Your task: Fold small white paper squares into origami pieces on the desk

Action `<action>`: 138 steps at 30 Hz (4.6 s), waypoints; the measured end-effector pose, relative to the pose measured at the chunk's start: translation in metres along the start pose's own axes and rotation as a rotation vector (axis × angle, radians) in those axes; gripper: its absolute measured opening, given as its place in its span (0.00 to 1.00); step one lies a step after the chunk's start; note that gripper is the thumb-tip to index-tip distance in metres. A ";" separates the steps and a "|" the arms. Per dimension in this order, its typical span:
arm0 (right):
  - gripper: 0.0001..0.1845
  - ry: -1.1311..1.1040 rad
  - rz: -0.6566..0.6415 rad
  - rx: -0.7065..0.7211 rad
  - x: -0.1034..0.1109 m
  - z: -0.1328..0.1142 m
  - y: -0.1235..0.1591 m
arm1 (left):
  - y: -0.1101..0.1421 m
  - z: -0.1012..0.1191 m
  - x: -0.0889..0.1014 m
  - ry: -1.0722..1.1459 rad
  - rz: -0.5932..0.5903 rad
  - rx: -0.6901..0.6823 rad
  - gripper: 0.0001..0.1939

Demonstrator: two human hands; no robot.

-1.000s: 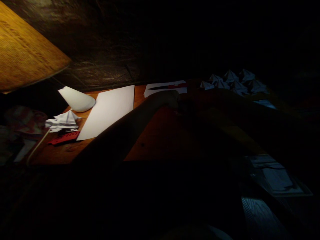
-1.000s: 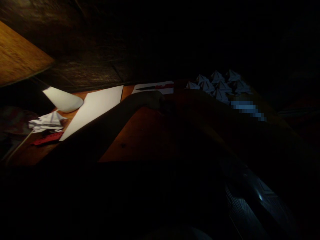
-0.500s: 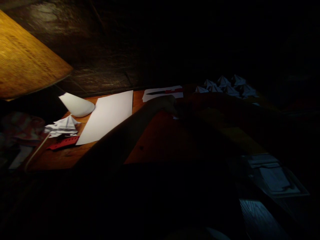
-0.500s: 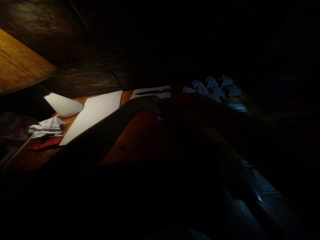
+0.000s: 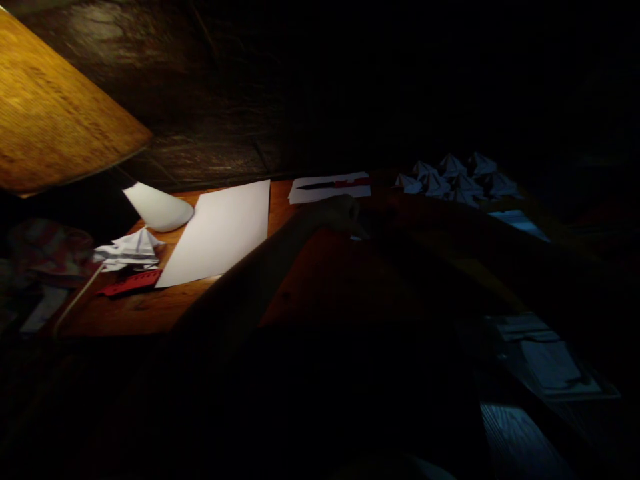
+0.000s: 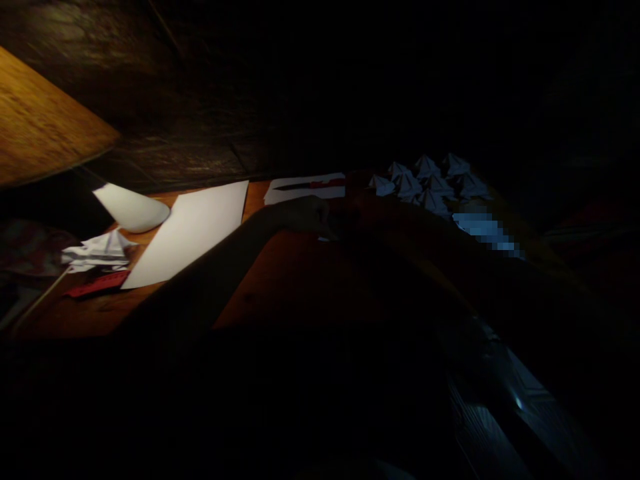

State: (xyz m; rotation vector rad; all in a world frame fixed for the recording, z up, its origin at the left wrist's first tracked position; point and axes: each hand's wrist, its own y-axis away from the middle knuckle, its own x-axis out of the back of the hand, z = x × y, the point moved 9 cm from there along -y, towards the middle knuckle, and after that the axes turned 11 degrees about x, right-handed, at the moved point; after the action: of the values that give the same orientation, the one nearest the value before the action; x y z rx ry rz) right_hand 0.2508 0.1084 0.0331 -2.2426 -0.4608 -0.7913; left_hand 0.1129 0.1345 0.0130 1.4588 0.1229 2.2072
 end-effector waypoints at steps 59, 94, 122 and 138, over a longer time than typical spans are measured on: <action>0.23 -0.538 0.487 -0.067 0.022 -0.037 0.010 | 0.112 0.060 0.028 -0.332 1.096 -0.613 0.06; 0.06 0.271 0.308 0.300 0.044 -0.082 0.019 | 0.116 0.066 0.029 -0.352 0.978 -0.622 0.11; 0.14 -0.006 0.505 0.095 0.046 -0.062 0.023 | 0.112 0.034 0.055 0.294 1.004 -0.683 0.22; 0.08 0.261 0.430 0.414 0.047 -0.092 0.022 | 0.121 0.049 0.048 0.158 0.985 -0.753 0.04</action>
State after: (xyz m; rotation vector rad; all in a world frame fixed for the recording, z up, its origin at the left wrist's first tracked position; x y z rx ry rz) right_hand 0.2598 0.0317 0.1048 -1.7360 -0.0064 -0.6739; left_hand 0.0995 0.0404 0.1146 0.9623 -1.4877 2.5692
